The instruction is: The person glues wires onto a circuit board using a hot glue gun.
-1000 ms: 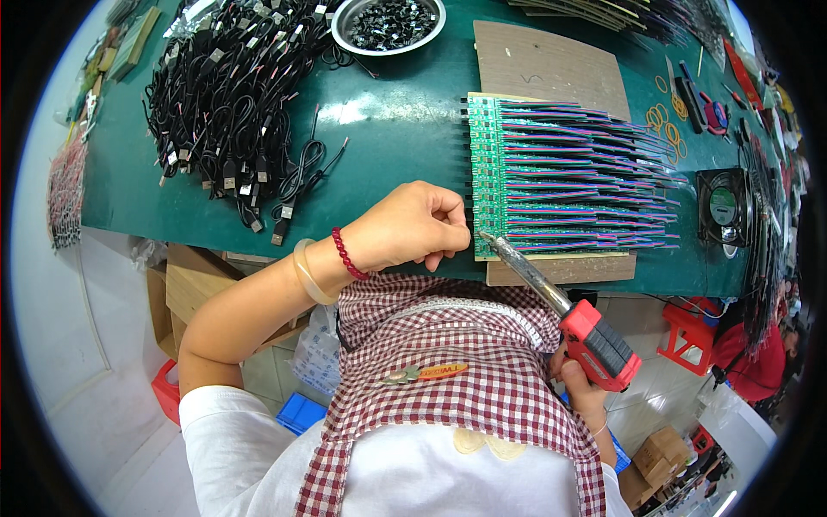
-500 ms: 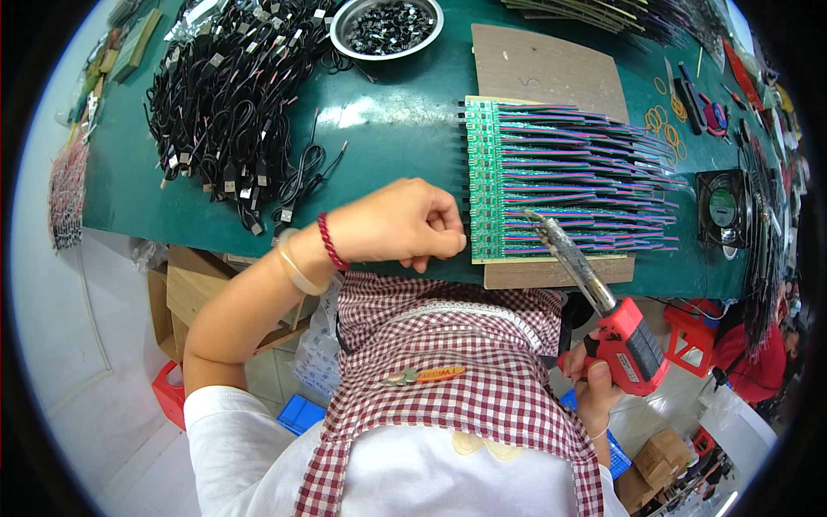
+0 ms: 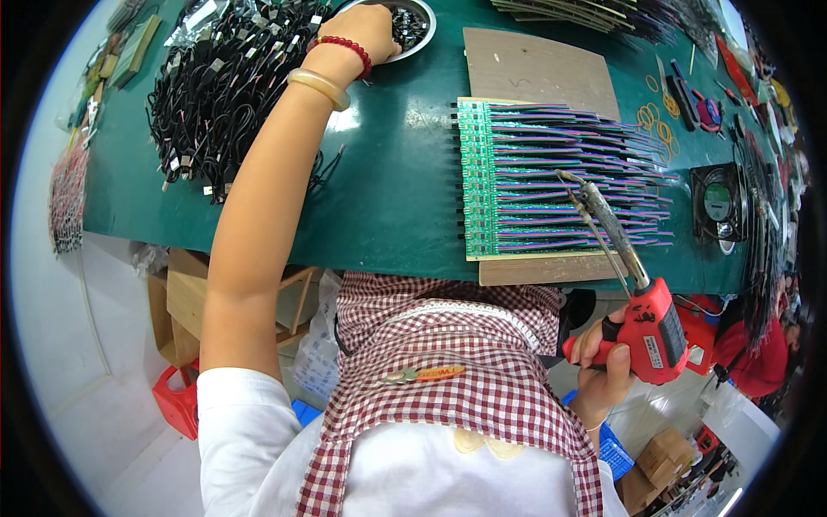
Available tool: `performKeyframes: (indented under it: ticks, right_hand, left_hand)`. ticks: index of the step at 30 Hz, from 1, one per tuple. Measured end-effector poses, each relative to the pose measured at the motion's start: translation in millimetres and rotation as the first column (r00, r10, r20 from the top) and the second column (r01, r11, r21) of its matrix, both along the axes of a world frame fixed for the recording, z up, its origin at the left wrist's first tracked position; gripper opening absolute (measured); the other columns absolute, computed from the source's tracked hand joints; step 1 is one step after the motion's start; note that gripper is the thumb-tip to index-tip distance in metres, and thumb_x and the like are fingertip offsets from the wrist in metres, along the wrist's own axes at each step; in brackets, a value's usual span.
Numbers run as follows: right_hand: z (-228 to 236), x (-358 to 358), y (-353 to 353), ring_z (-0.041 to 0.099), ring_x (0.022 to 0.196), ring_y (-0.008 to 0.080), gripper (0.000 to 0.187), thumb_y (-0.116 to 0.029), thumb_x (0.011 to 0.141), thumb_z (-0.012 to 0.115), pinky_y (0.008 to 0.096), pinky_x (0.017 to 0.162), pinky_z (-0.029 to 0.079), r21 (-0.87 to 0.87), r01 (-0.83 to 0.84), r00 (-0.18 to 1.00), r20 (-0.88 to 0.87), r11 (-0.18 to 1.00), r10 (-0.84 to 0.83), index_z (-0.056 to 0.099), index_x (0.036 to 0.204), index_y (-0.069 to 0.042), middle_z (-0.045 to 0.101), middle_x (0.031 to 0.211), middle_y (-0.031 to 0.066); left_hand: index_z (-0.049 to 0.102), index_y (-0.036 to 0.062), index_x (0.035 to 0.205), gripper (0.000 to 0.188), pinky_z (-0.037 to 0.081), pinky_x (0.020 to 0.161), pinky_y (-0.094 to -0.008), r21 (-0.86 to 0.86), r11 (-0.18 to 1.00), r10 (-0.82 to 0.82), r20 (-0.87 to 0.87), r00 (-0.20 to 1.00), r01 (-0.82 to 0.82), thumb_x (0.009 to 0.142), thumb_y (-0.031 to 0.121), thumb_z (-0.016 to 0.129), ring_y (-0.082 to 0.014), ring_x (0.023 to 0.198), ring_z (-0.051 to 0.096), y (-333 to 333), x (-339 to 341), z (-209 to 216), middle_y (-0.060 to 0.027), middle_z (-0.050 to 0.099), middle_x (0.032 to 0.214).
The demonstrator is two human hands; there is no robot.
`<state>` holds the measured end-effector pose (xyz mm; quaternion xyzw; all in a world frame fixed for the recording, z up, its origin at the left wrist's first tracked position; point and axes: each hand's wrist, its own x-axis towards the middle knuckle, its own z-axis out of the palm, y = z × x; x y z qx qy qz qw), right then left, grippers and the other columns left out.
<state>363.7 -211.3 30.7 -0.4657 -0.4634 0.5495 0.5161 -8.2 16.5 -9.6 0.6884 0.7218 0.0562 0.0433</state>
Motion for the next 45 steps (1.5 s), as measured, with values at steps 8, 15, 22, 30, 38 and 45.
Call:
performKeyframes:
  ticks: [8, 15, 22, 30, 38, 45]
  right_hand:
    - [3, -9, 13, 0.037, 0.042, 0.0089, 0.043, -0.034, 0.086, 0.052, 0.0224, 0.040, 0.034, 0.066, 0.046, 0.999, 0.024, 0.997, -0.048, 0.039, 0.105, 0.002, 0.043, 0.054, 0.0043]
    - [6, -16, 19, 0.040, 0.045, 0.0098, 0.049, -0.038, 0.085, 0.055, 0.0237, 0.044, 0.040, 0.022, 0.051, 0.998, -0.038, 0.998, -0.050, 0.040, 0.108, 0.002, 0.045, 0.058, 0.0056]
    - [13, -44, 21, 0.051, 0.062, 0.0155, 0.047, -0.003, 0.077, 0.060, 0.0283, 0.058, 0.046, -0.029, -0.006, 0.999, 0.050, 1.000, 0.007, 0.036, 0.117, 0.000, 0.052, 0.076, 0.0096]
    - [29, -54, 23, 0.050, 0.076, 0.0104, 0.013, 0.001, 0.076, 0.059, 0.0276, 0.070, 0.040, -0.314, -0.263, 0.940, 0.128, 0.912, 0.315, 0.053, 0.085, -0.006, 0.054, 0.080, 0.0009]
    - [16, -47, 19, 0.050, 0.076, 0.0186, 0.012, -0.001, 0.072, 0.063, 0.0342, 0.072, 0.036, -0.180, -0.273, 0.826, 0.461, 0.945, 0.326, 0.056, 0.081, -0.006, 0.056, 0.076, 0.0029]
    - [4, -36, 13, 0.053, 0.073, 0.0173, 0.014, -0.009, 0.077, 0.064, 0.0313, 0.065, 0.043, -0.048, -0.346, 0.726, 0.619, 0.937, 0.299, 0.056, 0.087, -0.003, 0.055, 0.074, 0.0039]
  left_hand:
    - [0.062, 0.0041, 0.072, 0.017, 0.047, 0.067, -0.0375, 0.107, 0.994, -0.036, 0.055, 0.998, 0.030, 0.071, 0.021, 0.067, -0.0294, 0.070, 0.061, 0, -5, 3, -0.0140, 0.062, 0.070]
    - [0.063, 0.0009, 0.080, 0.017, 0.047, 0.061, -0.0308, 0.370, 0.929, -0.134, 0.329, 0.935, 0.003, 0.077, 0.017, 0.062, -0.0245, 0.065, 0.061, -37, 9, 16, -0.0121, 0.063, 0.071]
    - [0.052, -0.0010, 0.112, 0.032, 0.045, 0.067, -0.0208, -0.068, 0.941, 0.057, 0.997, 0.044, 0.330, 0.082, 0.007, 0.062, -0.0063, 0.076, 0.054, -166, 108, 42, -0.0035, 0.059, 0.081]
    - [0.046, 0.0012, 0.096, 0.021, 0.046, 0.071, -0.0206, -0.177, 0.856, 0.436, 0.752, -0.494, 0.485, 0.083, 0.005, 0.062, -0.0069, 0.082, 0.055, -210, 148, 32, -0.0033, 0.057, 0.088]
    - [0.057, -0.0004, 0.081, 0.005, 0.047, 0.062, -0.0209, -0.180, 0.911, 0.191, 0.981, 0.006, 0.371, 0.081, 0.002, 0.061, -0.0067, 0.069, 0.056, -214, 143, 39, -0.0034, 0.061, 0.080]
    - [0.058, 0.0008, 0.075, 0.003, 0.044, 0.057, -0.0194, -0.253, 0.856, 0.296, 0.955, -0.027, 0.451, 0.076, -0.002, 0.059, -0.0059, 0.063, 0.055, -204, 126, 25, -0.0025, 0.060, 0.069]
